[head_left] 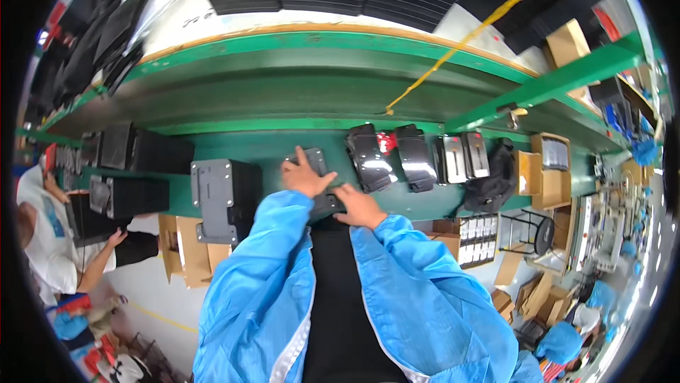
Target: Assembling and inspecting electronic modules on a production line.
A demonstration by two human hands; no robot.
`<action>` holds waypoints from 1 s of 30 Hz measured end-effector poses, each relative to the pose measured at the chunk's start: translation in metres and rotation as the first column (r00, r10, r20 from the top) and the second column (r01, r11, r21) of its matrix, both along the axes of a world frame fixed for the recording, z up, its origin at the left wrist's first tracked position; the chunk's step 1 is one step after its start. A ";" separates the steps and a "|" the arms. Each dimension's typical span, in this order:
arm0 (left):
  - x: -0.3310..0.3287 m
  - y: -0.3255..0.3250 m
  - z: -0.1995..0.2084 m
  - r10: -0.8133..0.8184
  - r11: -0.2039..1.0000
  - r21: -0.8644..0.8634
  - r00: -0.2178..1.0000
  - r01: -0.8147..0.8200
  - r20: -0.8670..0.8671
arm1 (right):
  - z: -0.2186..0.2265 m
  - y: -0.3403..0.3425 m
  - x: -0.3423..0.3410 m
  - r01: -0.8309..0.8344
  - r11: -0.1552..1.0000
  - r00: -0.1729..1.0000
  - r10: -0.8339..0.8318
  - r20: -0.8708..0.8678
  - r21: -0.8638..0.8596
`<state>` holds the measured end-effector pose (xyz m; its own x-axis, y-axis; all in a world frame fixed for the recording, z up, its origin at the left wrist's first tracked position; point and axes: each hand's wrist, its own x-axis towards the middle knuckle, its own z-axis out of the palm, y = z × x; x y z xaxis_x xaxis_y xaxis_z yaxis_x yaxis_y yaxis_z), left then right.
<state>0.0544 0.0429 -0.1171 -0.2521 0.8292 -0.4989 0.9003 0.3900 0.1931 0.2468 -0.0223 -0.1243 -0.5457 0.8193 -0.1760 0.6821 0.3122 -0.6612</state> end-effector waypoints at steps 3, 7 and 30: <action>0.027 0.000 -0.003 0.016 0.994 -0.100 0.972 -0.041 -0.235 | -0.026 -0.001 -0.014 -0.078 0.996 0.983 0.084 0.162 -0.044; 0.004 -0.008 -0.005 0.026 0.999 0.043 0.999 -0.025 -0.029 | -0.037 0.004 -0.010 -0.117 0.992 0.984 0.110 0.140 0.042; -0.163 -0.070 0.174 0.054 0.923 0.384 0.980 0.025 -0.194 | 0.013 0.054 -0.114 0.062 0.992 0.870 0.003 0.494 -0.114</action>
<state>-0.1090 -0.0273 0.0566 -0.3258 0.9417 -0.0835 0.9303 0.3351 0.1494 0.1327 0.0316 -0.1113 -0.3378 0.7880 -0.5148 0.9364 0.2259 -0.2687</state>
